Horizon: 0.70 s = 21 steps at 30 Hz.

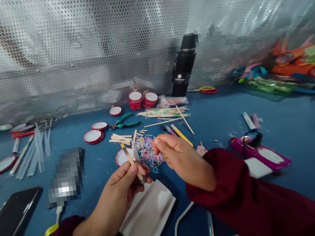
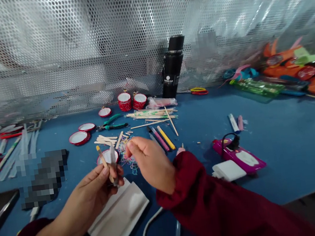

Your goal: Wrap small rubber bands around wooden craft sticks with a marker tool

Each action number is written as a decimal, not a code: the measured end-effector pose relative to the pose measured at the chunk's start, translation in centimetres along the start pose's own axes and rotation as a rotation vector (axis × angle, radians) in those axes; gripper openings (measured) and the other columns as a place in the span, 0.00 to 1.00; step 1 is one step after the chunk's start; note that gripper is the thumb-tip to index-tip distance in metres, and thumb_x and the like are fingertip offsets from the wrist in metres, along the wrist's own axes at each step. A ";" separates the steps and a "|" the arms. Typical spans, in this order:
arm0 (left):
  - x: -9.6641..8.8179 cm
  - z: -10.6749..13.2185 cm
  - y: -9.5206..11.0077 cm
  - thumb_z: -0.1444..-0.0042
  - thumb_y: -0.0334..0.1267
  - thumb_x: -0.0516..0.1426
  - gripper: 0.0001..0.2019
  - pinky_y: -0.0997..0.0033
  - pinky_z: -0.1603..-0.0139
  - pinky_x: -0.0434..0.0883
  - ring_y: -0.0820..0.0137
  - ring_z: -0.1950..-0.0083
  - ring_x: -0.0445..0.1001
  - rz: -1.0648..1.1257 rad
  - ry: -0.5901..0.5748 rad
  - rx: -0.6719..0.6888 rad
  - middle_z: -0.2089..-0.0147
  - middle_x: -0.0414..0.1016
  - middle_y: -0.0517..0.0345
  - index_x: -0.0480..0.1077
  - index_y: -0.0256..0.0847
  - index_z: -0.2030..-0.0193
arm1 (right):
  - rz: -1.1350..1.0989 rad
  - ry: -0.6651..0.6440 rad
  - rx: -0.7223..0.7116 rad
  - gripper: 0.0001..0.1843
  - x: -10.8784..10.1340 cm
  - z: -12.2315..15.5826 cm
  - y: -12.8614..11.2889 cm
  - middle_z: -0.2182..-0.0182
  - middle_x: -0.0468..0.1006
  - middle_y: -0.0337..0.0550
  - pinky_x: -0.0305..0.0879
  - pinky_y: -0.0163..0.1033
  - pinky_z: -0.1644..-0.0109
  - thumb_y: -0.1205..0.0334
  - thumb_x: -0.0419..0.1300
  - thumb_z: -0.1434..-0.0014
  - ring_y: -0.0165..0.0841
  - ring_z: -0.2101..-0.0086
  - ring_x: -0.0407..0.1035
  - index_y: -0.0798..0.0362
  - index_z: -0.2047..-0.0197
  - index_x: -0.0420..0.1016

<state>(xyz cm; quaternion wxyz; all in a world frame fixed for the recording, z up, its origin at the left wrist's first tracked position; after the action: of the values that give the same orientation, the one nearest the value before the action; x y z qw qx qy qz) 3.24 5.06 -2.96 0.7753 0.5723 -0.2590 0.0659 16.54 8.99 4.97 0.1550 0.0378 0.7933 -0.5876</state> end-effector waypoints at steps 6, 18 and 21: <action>0.1 -0.1 0.0 0.38 0.47 0.61 0.14 0.75 0.64 0.65 0.72 0.62 0.72 0.009 0.005 0.018 0.62 0.73 0.55 0.75 0.38 0.67 | 0.191 0.080 0.061 0.19 -2.6 -2.0 2.5 0.84 0.58 0.30 0.49 0.34 0.77 0.50 0.53 0.33 0.26 0.82 0.52 0.52 0.65 0.78; 0.0 -0.2 -0.1 0.40 0.49 0.63 0.15 0.75 0.65 0.65 0.72 0.64 0.72 0.034 0.009 0.005 0.63 0.74 0.55 0.75 0.37 0.68 | -0.552 0.103 0.322 0.18 -1.8 -2.3 6.2 0.49 0.81 0.55 0.75 0.46 0.46 0.62 0.60 0.35 0.38 0.53 0.79 0.54 0.42 0.73; 0.0 -0.3 -0.2 0.40 0.48 0.63 0.15 0.75 0.64 0.65 0.72 0.63 0.72 0.038 0.005 0.002 0.63 0.74 0.55 0.75 0.37 0.68 | -0.557 0.071 0.269 0.26 -1.7 -2.4 6.0 0.40 0.76 0.57 0.70 0.50 0.39 0.63 0.61 0.36 0.41 0.45 0.75 0.51 0.36 0.69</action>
<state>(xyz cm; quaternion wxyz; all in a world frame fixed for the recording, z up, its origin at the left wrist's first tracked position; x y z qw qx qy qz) 3.41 5.24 -3.17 0.7739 0.5680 -0.2679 0.0824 19.08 13.32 0.56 -0.0458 -0.1403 0.6933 -0.7054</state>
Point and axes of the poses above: each hand's wrist, its own z-axis away from the middle knuckle, its own x-axis out of the palm, y = z × x, the point moved 10 cm from there along -z, towards the middle knuckle
